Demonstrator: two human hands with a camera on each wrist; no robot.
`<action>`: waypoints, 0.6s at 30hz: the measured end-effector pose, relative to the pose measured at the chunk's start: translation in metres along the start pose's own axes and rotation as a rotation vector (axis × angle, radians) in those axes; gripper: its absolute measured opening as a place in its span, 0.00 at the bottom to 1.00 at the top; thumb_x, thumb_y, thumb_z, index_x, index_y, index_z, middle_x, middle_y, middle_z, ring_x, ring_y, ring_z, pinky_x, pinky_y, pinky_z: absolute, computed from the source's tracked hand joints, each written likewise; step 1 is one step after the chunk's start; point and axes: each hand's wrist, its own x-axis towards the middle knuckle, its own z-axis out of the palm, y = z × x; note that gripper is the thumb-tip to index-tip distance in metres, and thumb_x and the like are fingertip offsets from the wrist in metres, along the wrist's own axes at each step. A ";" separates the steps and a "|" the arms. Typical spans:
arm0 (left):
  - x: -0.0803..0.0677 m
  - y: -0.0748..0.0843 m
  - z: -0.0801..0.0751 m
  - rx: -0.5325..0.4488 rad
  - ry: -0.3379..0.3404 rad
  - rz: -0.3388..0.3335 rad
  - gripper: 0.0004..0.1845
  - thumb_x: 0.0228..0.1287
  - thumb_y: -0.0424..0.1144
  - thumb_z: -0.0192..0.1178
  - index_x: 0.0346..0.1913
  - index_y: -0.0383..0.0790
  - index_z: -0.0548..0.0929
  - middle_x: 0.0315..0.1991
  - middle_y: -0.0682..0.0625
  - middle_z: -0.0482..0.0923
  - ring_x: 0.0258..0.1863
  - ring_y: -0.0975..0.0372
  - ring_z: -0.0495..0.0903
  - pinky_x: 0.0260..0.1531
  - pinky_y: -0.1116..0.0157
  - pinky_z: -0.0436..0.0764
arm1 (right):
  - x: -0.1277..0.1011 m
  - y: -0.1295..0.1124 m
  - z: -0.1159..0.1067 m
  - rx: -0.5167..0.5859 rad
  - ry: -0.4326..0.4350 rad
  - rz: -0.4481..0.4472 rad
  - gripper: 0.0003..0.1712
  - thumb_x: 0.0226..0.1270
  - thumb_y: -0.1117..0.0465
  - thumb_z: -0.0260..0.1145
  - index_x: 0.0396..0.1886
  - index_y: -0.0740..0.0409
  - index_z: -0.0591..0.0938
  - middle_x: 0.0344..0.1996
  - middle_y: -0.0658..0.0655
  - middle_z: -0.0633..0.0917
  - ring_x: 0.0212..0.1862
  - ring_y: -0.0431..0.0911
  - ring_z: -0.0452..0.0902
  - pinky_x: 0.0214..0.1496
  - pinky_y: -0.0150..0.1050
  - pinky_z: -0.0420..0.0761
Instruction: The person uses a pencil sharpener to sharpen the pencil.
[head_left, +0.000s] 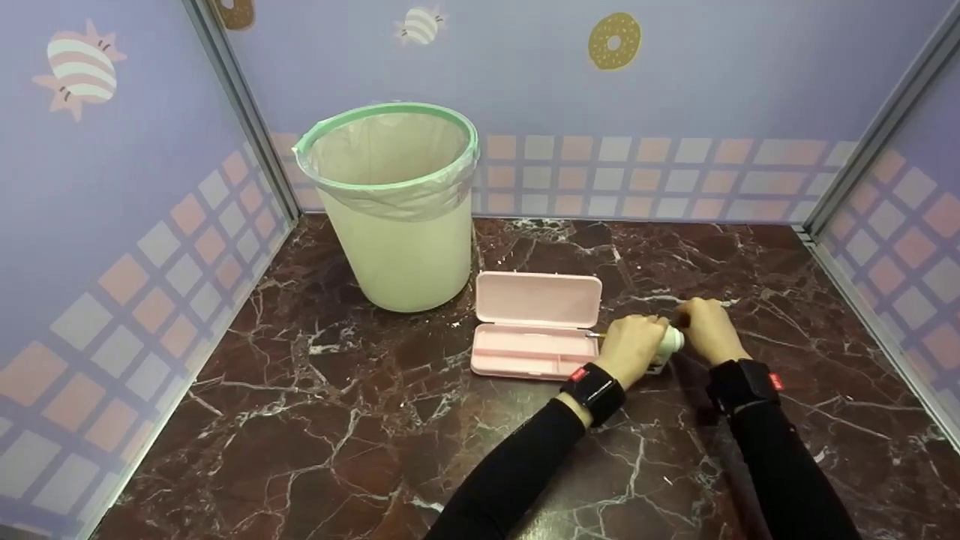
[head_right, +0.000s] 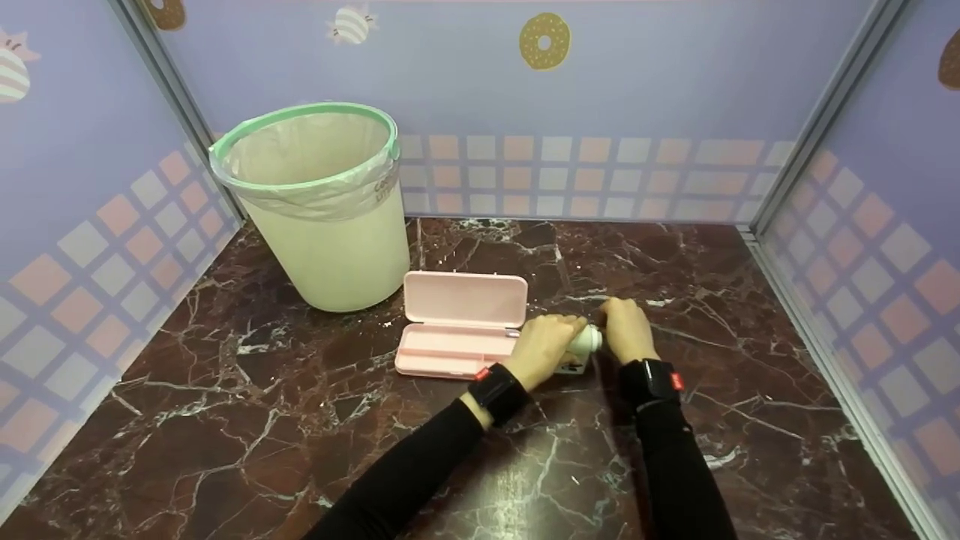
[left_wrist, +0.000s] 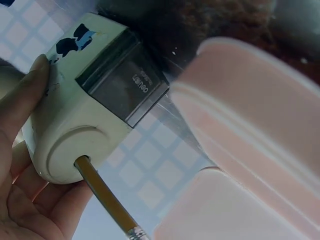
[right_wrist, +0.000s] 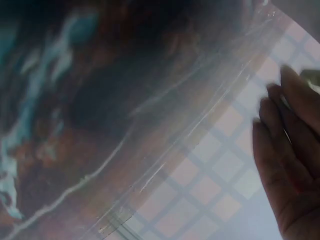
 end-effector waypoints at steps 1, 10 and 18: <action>0.000 0.001 0.000 -0.001 -0.001 0.001 0.17 0.50 0.50 0.71 0.45 0.55 0.85 0.40 0.62 0.86 0.34 0.68 0.85 0.31 0.73 0.82 | 0.000 0.002 0.002 0.005 -0.019 0.000 0.06 0.45 0.79 0.65 0.19 0.67 0.83 0.21 0.66 0.85 0.28 0.62 0.81 0.33 0.56 0.78; 0.000 0.001 0.002 -0.028 -0.015 0.004 0.18 0.49 0.51 0.72 0.45 0.54 0.84 0.41 0.62 0.87 0.35 0.68 0.85 0.32 0.72 0.83 | 0.002 0.007 0.000 0.013 -0.076 -0.004 0.05 0.44 0.77 0.66 0.19 0.67 0.83 0.22 0.66 0.86 0.29 0.63 0.81 0.35 0.57 0.78; 0.000 0.000 0.001 -0.028 -0.025 0.003 0.22 0.48 0.52 0.73 0.48 0.54 0.84 0.43 0.62 0.87 0.36 0.68 0.85 0.33 0.71 0.83 | 0.003 0.008 0.001 0.009 -0.138 0.008 0.06 0.45 0.78 0.62 0.18 0.67 0.83 0.21 0.64 0.85 0.27 0.58 0.80 0.33 0.53 0.77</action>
